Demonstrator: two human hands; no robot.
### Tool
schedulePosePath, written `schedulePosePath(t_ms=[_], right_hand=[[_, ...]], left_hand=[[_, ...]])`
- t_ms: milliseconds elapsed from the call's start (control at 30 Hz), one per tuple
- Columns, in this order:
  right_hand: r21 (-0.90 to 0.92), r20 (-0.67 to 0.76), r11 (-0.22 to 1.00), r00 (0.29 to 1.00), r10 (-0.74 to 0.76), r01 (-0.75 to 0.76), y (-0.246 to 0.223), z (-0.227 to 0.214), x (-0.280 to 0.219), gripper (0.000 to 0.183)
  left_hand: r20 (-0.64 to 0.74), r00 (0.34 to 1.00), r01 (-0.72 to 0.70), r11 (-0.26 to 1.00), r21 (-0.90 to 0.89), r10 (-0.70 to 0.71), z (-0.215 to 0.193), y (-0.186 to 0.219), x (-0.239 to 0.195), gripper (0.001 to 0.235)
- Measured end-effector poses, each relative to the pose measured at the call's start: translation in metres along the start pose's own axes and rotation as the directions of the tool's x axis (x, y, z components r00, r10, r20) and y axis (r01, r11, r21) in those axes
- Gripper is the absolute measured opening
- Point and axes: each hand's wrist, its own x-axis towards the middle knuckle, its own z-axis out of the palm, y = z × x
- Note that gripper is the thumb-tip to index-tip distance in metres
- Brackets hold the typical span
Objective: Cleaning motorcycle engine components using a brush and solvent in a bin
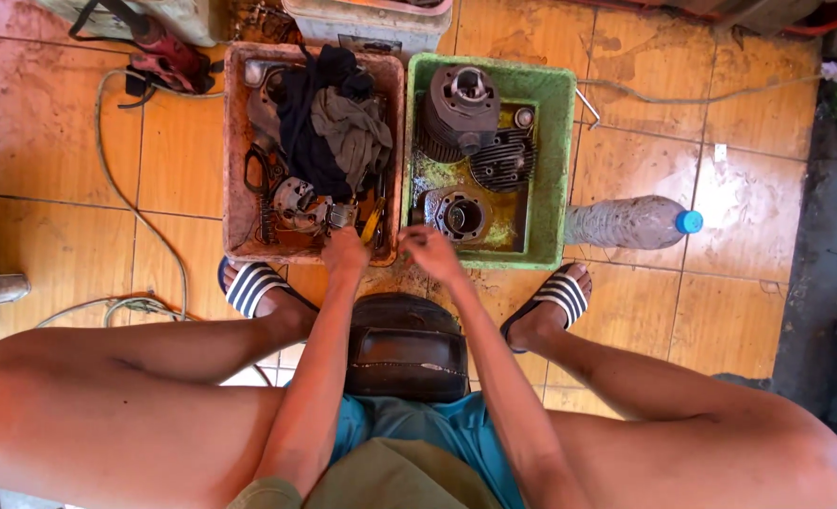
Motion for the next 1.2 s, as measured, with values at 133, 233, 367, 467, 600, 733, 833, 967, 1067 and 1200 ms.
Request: schedulePosePath(t_ms=[133, 233, 367, 467, 600, 733, 833, 967, 1067, 1200], right_hand=[[-0.234, 0.039, 0.972, 0.999, -0.007, 0.016, 0.052, 0.011, 0.038, 0.036], [-0.278, 0.066, 0.959, 0.997, -0.045, 0.062, 0.054, 0.016, 0.041, 0.040], [-0.339, 0.086, 0.941, 0.996, 0.021, 0.010, 0.028, 0.022, 0.026, 0.049], [-0.275, 0.059, 0.961, 0.998, 0.030, -0.013, 0.090, 0.022, 0.072, 0.062], [-0.137, 0.021, 0.989, 0.998, 0.066, -0.063, 0.022, 0.033, 0.033, 0.076], [-0.024, -0.032, 1.000, 0.999, -0.001, 0.000, 0.050, 0.034, 0.057, 0.047], [0.116, -0.049, 0.993, 0.999, 0.002, 0.004, 0.049, 0.028, 0.055, 0.051], [0.181, -0.112, 0.983, 0.993, -0.022, 0.043, 0.011, 0.013, 0.033, 0.045], [0.229, -0.120, 0.971, 0.992, -0.048, 0.074, -0.006, -0.019, 0.022, 0.038], [0.251, -0.247, 0.961, 0.968, -0.049, 0.113, 0.002, -0.072, 0.021, 0.037]], left_hand=[[0.007, 0.999, -0.035, 0.998, -0.043, 0.035, 0.006, 0.002, 0.001, 0.039], [0.003, 1.000, -0.007, 0.988, -0.153, 0.008, -0.036, 0.018, -0.026, 0.037], [0.072, 0.997, -0.006, 0.892, -0.451, 0.043, -0.067, 0.035, -0.067, 0.050], [0.078, 0.996, -0.004, 0.854, -0.520, 0.052, -0.083, 0.047, -0.094, 0.051], [0.120, 0.990, -0.005, 0.868, -0.496, 0.075, -0.095, 0.057, -0.116, 0.055], [0.039, 0.988, -0.100, 0.805, -0.585, 0.152, -0.129, 0.071, -0.146, 0.048], [0.020, 0.973, -0.161, 0.741, -0.652, 0.229, -0.137, 0.080, -0.162, 0.034], [-0.059, 0.940, -0.233, 0.504, -0.832, 0.336, -0.122, 0.080, -0.143, 0.042], [-0.080, 0.924, -0.261, 0.464, -0.847, 0.373, -0.119, 0.083, -0.136, 0.040], [-0.045, 0.935, -0.232, 0.510, -0.828, 0.352, -0.106, 0.092, -0.121, 0.038]])
